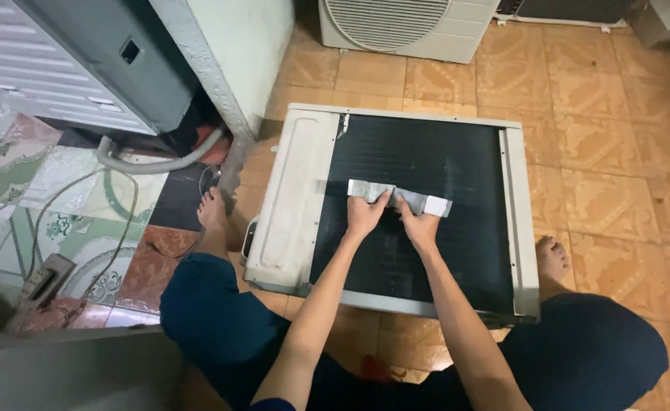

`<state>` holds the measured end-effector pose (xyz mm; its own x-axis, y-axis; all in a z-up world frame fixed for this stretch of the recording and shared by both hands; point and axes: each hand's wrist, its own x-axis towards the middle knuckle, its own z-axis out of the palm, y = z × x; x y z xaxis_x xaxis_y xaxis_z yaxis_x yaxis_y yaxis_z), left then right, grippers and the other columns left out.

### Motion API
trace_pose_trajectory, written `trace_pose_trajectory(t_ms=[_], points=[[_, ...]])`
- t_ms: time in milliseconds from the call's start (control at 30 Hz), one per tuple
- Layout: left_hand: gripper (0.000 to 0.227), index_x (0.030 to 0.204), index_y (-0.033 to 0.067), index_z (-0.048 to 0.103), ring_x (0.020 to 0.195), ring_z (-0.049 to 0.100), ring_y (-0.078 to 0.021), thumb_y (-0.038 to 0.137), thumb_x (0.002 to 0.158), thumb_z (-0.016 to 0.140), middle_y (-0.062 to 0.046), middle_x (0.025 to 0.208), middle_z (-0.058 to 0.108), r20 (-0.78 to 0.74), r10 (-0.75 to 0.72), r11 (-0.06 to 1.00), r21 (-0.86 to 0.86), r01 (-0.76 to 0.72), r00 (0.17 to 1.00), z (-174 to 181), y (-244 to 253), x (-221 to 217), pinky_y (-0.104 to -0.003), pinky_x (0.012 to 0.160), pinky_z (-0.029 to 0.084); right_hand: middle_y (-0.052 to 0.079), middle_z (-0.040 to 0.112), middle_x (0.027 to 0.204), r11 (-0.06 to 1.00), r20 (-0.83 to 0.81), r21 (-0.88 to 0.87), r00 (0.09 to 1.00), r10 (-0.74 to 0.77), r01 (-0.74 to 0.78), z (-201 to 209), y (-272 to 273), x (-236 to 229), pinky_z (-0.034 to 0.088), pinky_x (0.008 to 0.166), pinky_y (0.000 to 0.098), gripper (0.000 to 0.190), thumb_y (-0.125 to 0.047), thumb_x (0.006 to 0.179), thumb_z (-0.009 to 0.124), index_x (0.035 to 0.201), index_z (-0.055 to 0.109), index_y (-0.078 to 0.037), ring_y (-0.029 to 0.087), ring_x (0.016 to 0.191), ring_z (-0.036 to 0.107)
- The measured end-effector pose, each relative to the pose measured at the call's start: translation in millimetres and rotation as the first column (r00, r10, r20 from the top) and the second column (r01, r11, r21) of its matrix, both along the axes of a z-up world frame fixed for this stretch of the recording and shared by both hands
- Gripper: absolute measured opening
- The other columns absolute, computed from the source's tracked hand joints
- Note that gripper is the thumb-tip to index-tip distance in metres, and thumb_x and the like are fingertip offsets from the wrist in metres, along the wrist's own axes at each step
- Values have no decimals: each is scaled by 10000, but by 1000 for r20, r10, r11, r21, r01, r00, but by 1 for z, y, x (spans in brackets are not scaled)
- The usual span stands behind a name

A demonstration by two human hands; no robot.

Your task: Cleaning the metal fins of an air conditioning unit using small abrasive pads.

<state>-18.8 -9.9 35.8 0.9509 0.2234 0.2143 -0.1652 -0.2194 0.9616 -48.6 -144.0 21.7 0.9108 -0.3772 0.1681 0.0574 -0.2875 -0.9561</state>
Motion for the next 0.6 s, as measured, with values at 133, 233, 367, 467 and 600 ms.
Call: trace_pose_trajectory(t_ms=[133, 233, 367, 467, 600], points=[[510, 497, 69, 509, 437, 571, -432, 260, 839, 835, -291, 443, 441, 58, 25, 1000, 9, -26, 998, 9, -2, -6, -237, 362, 231, 262, 740, 1039, 998, 13, -68, 1000, -15, 16, -13, 4, 1, 641, 707, 473, 451, -174, 848, 854, 1177, 686, 86, 324, 968, 732], [549, 469, 85, 517, 400, 587, -168, 319, 846, 840, -196, 394, 488, 9, 24, 1000, -2, -24, 1000, -40, -2, -1, -210, 386, 218, 305, 653, 1279, 995, -7, -98, 1000, -30, 29, -39, 0, 0, 497, 1043, 594, 660, -236, 832, 883, 1337, 594, 76, 423, 1260, 591], [410, 670, -34, 646, 652, 631, -512, 283, 833, 848, -300, 580, 582, 60, 45, 999, -10, -45, 997, -3, -1, -4, -401, 430, 357, 279, 561, 1439, 994, -45, -108, 999, -31, 26, -44, -3, 12, 326, 1220, 547, 771, -255, 866, 868, 1449, 483, 70, 390, 1393, 489], [543, 505, 3, 582, 404, 584, -219, 371, 823, 824, -192, 432, 542, 2, 42, 997, 65, -42, 999, -17, -4, -12, -321, 398, 278, 280, 626, 1342, 994, 58, -105, 998, -11, 17, -74, -13, 2, 392, 1151, 579, 630, -89, 826, 843, 1382, 584, 57, 387, 1326, 543], [552, 508, 0, 587, 523, 649, -381, 402, 816, 809, -234, 454, 532, 0, 59, 998, 36, -59, 998, 0, -3, 9, -323, 412, 318, 245, 619, 1377, 994, 30, -106, 1000, -8, 11, -50, -9, 25, 326, 1222, 530, 650, -174, 834, 856, 1380, 576, 42, 357, 1372, 512]])
